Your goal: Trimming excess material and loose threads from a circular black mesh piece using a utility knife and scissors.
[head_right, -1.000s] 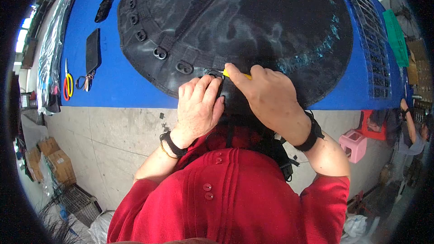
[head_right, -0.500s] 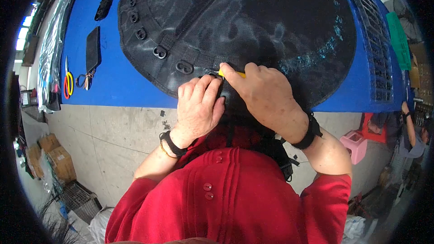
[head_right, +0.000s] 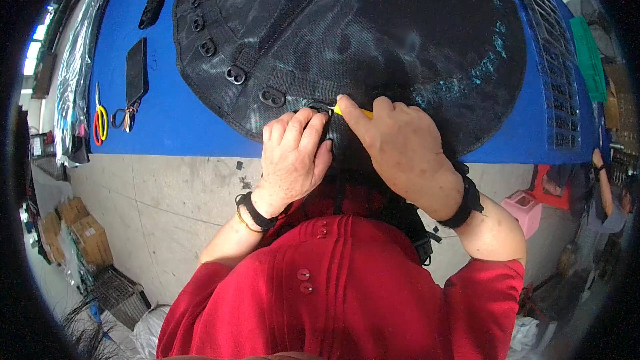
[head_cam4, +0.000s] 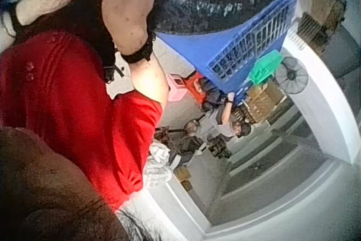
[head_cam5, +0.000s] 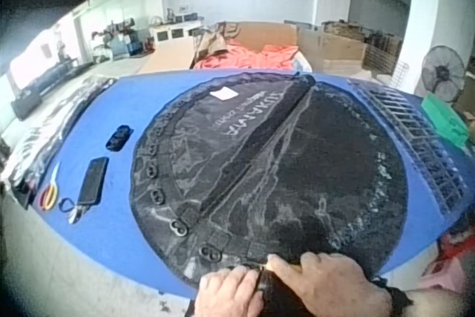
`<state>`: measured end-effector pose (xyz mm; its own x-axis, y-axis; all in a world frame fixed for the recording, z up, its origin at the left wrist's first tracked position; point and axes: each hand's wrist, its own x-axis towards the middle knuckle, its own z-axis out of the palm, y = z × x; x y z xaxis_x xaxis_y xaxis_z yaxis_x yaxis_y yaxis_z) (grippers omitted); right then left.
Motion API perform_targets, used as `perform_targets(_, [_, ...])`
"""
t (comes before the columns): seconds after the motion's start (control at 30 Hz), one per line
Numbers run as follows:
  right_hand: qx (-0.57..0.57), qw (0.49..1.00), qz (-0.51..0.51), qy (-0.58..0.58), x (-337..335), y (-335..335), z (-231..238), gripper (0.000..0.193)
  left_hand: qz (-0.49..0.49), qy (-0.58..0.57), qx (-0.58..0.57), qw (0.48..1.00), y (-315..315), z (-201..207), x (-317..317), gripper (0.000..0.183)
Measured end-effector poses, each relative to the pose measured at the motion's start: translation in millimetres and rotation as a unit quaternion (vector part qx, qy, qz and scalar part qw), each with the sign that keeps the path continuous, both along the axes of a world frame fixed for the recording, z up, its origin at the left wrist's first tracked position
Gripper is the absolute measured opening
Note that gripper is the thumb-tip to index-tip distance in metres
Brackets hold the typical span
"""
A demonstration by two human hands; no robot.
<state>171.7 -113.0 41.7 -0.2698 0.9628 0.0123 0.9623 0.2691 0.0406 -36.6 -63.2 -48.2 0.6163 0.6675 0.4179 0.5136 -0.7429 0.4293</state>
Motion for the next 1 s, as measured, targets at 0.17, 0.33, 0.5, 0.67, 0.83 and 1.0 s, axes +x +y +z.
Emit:
perform_targets(0.17, [0.007, 1.000, -0.014, -0.014, -1.2, -7.3, 0.5, 0.052, 0.001, -0.008, 0.001, 1.000, 0.4, 0.0, 2.4, 0.055])
perform_targets(0.33, [0.007, 1.000, -0.023, -0.009, 1.5, -11.7, -1.5, 0.054, 0.004, -0.009, 0.004, 1.000, 0.7, 0.1, 2.3, 0.055])
perform_targets(0.5, [-0.002, 0.999, -0.036, 0.019, 7.1, -16.3, -8.6, 0.056, 0.002, -0.013, 0.005, 1.000, 0.8, -1.9, 2.3, 0.054])
perform_targets(0.67, [0.006, 0.998, -0.045, 0.040, 13.2, -20.3, -4.8, 0.055, 0.002, -0.012, 0.005, 1.000, 0.6, -1.1, 2.7, 0.054])
perform_targets(0.83, [0.050, 0.996, -0.015, 0.079, 10.0, -10.6, -8.5, 0.053, 0.010, -0.014, 0.017, 1.000, 0.6, -2.9, 1.9, 0.053])
perform_targets(1.0, [0.085, 0.993, 0.020, 0.076, 5.5, 0.7, -16.2, 0.050, 0.004, -0.010, 0.014, 1.000, 0.8, -2.4, 2.5, 0.053])
